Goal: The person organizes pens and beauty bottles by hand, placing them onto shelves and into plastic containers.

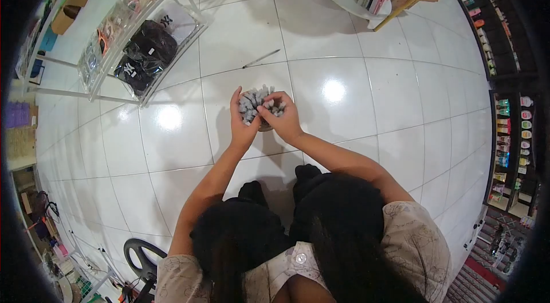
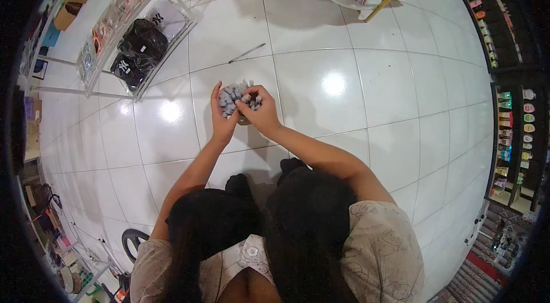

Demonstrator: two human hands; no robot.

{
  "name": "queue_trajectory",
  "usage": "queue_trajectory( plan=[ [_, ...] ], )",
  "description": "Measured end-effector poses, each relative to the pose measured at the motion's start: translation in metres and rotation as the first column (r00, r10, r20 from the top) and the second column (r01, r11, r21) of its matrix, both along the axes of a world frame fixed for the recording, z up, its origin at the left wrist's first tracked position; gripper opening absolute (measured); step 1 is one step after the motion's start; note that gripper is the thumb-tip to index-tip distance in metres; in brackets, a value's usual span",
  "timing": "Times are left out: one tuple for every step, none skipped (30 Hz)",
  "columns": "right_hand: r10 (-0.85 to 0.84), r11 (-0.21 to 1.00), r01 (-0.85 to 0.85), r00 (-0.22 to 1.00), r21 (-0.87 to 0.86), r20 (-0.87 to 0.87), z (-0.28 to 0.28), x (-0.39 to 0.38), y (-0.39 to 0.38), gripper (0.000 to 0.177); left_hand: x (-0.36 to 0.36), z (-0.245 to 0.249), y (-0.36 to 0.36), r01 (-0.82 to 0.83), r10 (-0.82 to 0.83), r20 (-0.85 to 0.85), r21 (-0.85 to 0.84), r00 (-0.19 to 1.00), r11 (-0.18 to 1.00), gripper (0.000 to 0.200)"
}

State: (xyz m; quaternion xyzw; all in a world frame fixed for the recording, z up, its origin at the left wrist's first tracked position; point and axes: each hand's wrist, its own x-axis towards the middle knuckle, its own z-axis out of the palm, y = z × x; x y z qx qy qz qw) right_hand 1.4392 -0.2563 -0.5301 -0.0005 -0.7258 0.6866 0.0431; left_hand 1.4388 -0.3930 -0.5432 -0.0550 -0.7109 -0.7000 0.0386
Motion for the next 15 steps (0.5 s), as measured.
queue_trajectory(
  plan=[
    [-0.028, 0.999, 0.027, 0.999, -0.036, -0.019, -0.003, -0.001, -0.001, 0.025, 0.002, -0.002, -0.001, 0.019, -0.019, 0.002, 0.028, 1.0, 0.999, 0.082],
    [-0.055, 0.996, 0.052, 0.998, -0.072, -0.04, -0.008, -0.003, -0.004, 0.028, 0.003, -0.005, -0.004, 0.037, -0.037, 0.001, 0.056, 0.999, 0.998, 0.085],
    [-0.083, 0.991, 0.076, 0.995, -0.109, -0.061, -0.012, -0.004, -0.006, 0.031, 0.004, -0.008, -0.005, 0.054, -0.054, -0.001, 0.084, 0.999, 0.995, 0.089],
    [-0.038, 0.999, 0.036, 0.997, -0.03, -0.073, -0.015, -0.005, -0.004, 0.034, 0.008, -0.011, -0.005, 0.051, -0.053, 0.017, 0.118, 0.998, 0.992, 0.093],
    [0.007, 0.999, -0.003, 0.997, 0.05, -0.08, -0.014, -0.004, 0.0, 0.037, 0.012, -0.013, -0.005, 0.047, -0.053, 0.035, 0.152, 0.998, 0.987, 0.098],
    [0.051, 0.991, -0.04, 0.995, 0.129, -0.084, -0.012, -0.004, 0.004, 0.04, 0.017, -0.015, -0.005, 0.044, -0.055, 0.053, 0.186, 0.997, 0.982, 0.103],
    [0.047, 0.982, -0.013, 0.982, 0.187, -0.181, -0.01, -0.003, 0.009, 0.044, 0.022, -0.018, -0.005, 0.077, -0.086, 0.047, 0.16, 0.995, 0.984, 0.105],
    [0.049, 0.971, 0.02, 0.96, 0.24, -0.277, -0.001, -0.001, 0.014, 0.048, 0.027, -0.021, -0.006, 0.109, -0.115, 0.041, 0.133, 0.992, 0.985, 0.107],
    [0.057, 0.956, 0.056, 0.927, 0.288, -0.37, 0.004, 0.0, 0.018, 0.053, 0.03, -0.025, -0.007, 0.14, -0.144, 0.036, 0.105, 0.989, 0.985, 0.108],
    [0.075, 0.944, 0.053, 0.926, 0.325, -0.369, 0.004, 0.001, 0.022, 0.056, 0.031, -0.036, -0.011, 0.178, -0.176, 0.077, -0.021, 0.981, 0.984, 0.108],
    [0.093, 0.931, 0.049, 0.926, 0.362, -0.365, 0.002, 0.003, 0.027, 0.06, 0.031, -0.042, -0.013, 0.219, -0.202, 0.126, -0.143, 0.971, 0.965, 0.108],
    [0.112, 0.916, 0.045, 0.926, 0.4, -0.36, -0.002, 0.004, 0.029, 0.064, 0.031, -0.048, -0.015, 0.262, -0.22, 0.177, -0.26, 0.959, 0.929, 0.108],
    [0.161, 0.918, -0.035, 0.944, 0.396, -0.289, -0.015, 0.004, 0.029, 0.066, 0.028, -0.055, -0.014, 0.297, -0.24, 0.212, -0.303, 0.947, 0.906, 0.098],
    [0.187, 0.924, -0.074, 0.944, 0.375, -0.273, -0.014, 0.003, 0.028, 0.067, 0.023, -0.052, -0.011, 0.334, -0.258, 0.247, -0.345, 0.934, 0.877, 0.087],
    [0.212, 0.928, -0.112, 0.942, 0.354, -0.259, -0.013, 0.002, 0.025, 0.067, 0.018, -0.049, -0.005, 0.318, -0.232, 0.26, -0.369, 0.937, 0.873, 0.083]
  ],
)
